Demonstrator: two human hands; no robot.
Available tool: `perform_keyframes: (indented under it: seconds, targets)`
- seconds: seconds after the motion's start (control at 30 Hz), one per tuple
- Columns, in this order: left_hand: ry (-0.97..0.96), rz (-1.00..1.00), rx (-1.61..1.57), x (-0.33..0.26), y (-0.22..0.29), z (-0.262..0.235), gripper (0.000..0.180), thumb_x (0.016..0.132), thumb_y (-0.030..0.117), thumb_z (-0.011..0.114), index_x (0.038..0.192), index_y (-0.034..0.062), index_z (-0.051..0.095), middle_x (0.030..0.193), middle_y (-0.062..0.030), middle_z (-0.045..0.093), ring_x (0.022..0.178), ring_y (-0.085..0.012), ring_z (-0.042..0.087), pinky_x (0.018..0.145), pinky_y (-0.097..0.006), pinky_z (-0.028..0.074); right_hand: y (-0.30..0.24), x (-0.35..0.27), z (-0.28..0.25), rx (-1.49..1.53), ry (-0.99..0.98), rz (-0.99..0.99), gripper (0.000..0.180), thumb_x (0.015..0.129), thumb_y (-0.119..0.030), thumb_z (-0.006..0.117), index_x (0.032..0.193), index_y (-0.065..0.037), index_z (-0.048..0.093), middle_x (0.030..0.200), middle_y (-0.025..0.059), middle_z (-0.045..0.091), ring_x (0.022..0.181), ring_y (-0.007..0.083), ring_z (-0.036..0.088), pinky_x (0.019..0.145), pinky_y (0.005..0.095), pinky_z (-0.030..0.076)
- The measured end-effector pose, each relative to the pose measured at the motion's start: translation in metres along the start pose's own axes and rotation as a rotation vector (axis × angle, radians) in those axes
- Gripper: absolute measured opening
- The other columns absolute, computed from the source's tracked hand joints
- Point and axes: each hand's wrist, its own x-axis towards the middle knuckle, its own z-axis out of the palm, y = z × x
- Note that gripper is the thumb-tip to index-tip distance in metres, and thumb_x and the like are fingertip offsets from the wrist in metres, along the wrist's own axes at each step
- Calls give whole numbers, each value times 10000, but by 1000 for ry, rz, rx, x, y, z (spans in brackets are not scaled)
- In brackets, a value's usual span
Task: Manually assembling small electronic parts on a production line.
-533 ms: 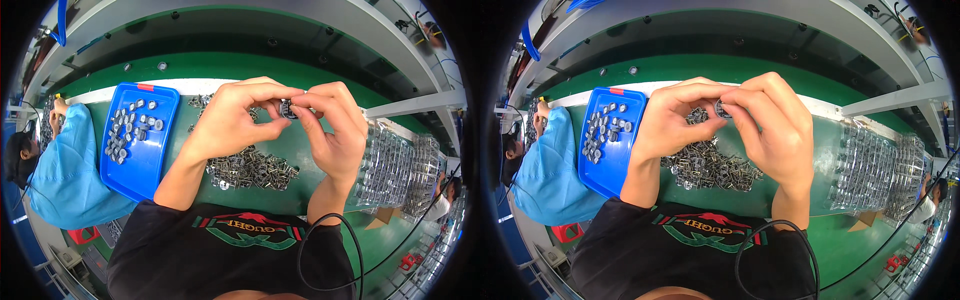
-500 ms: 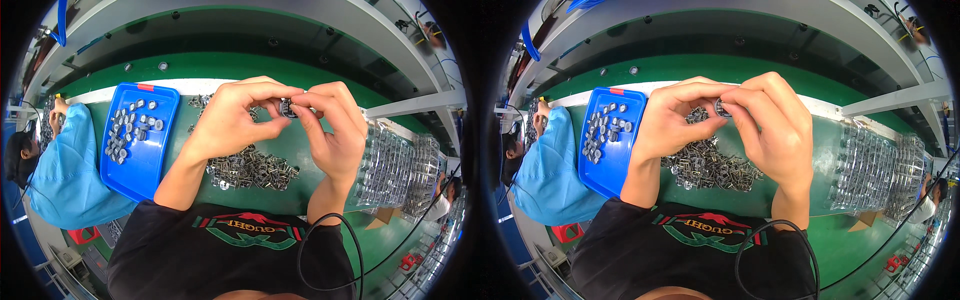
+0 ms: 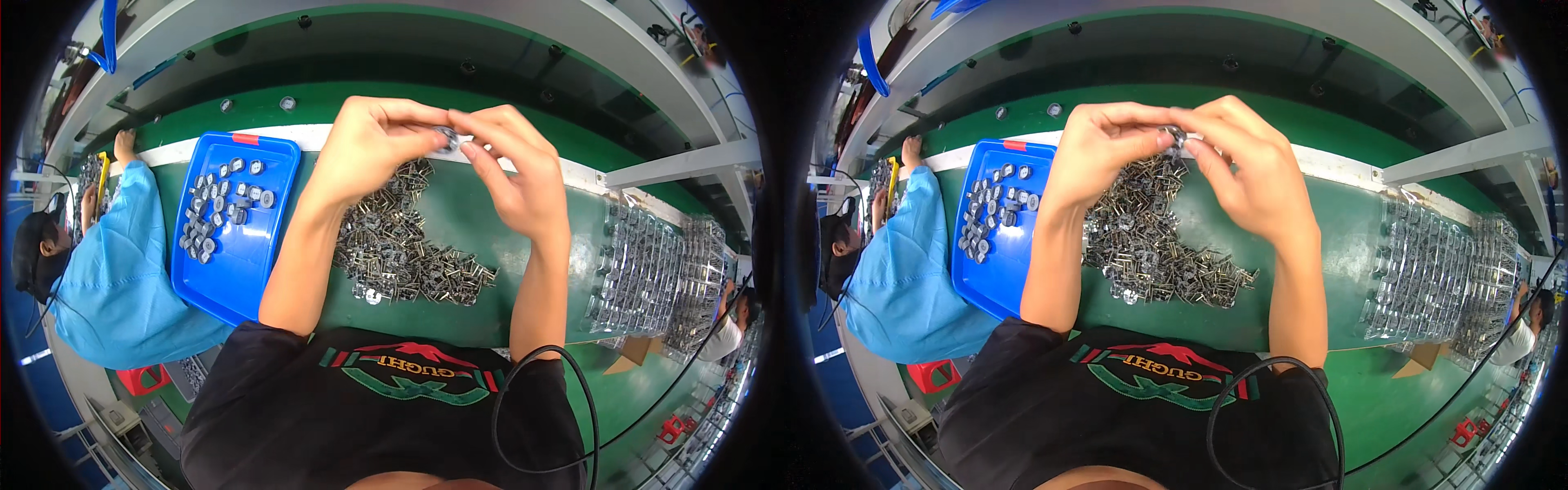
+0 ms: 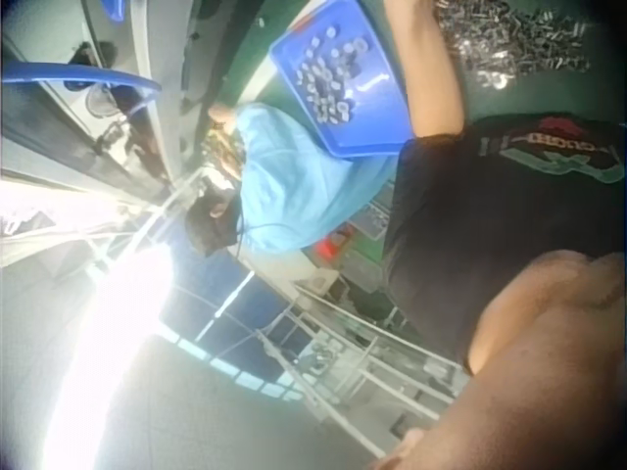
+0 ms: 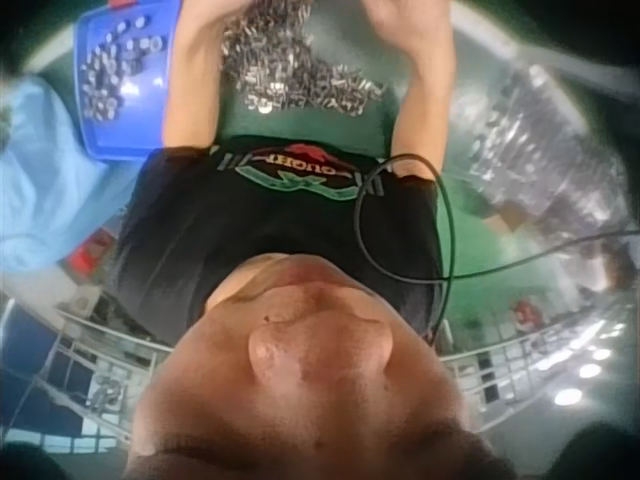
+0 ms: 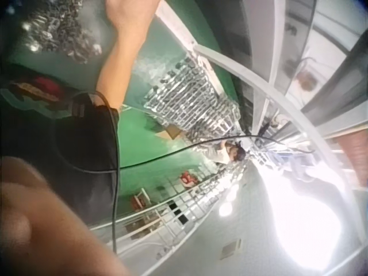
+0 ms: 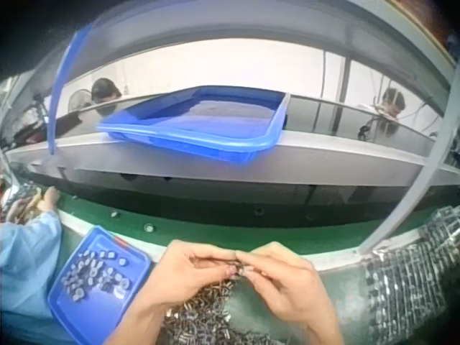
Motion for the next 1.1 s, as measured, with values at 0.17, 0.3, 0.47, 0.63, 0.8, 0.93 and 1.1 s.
perform_keyframes:
  seconds: [0.17, 0.3, 0.47, 0.63, 0.8, 0.93, 1.1]
  targets:
    - [338, -11, 623, 62, -59, -53, 248, 833, 86, 700, 1058, -16, 726, 885, -110, 738, 823, -136, 681, 768, -255, 522, 69, -13, 17, -230, -315, 186, 201, 874, -102, 645, 1037, 1, 702, 895, 146, 665, 763, 254, 649, 695, 358, 517]
    - [543, -51, 930, 108, -103, -101, 238, 811, 195, 730, 1020, 84, 755, 913, -99, 750, 862, -211, 722, 784, -312, 544, 81, -18, 41, -271, -407, 404, 248, 831, -251, 722, 895, -11, 711, 763, 132, 676, 772, 279, 661, 718, 374, 511]
    - [617, -64, 995, 130, -121, -122, 228, 826, 286, 727, 968, 112, 762, 928, -90, 746, 889, -259, 715, 805, -359, 543, 82, -20, 50, -128, -402, 414, 184, 838, -102, 621, 985, -26, 700, 933, 165, 686, 910, 328, 662, 836, 425, 515]
    - [670, -62, 1209, 120, -107, -134, 303, 840, 346, 708, 1051, 130, 733, 1047, -137, 694, 1049, -337, 616, 874, -404, 507, 90, -26, 36, -233, -355, 258, 303, 841, 45, 510, 1063, -29, 703, 929, 139, 613, 929, 270, 630, 820, 358, 496]
    - [597, -222, 1413, 64, -99, -143, 366, 765, 239, 771, 1077, 58, 712, 1082, -190, 691, 1047, -343, 648, 908, -423, 509, 70, -10, 9, 14, -248, 469, 243, 851, 31, 501, 957, 11, 718, 905, 121, 567, 790, 234, 644, 742, 359, 517]
    - [641, -212, 1234, 63, -102, -132, 314, 760, 148, 758, 1052, 40, 717, 1003, -170, 718, 983, -321, 679, 885, -402, 523, 61, -9, -2, 153, -156, 473, 163, 830, 45, 554, 920, 33, 690, 895, 79, 562, 643, 140, 623, 617, 294, 503]
    - [553, -92, 1187, 63, -110, -123, 269, 758, 135, 749, 1005, 29, 734, 951, -149, 731, 914, -297, 702, 841, -383, 533, 36, -3, -12, 160, -144, 417, 97, 795, 19, 698, 892, 15, 686, 844, 54, 602, 662, 98, 599, 589, 251, 470]
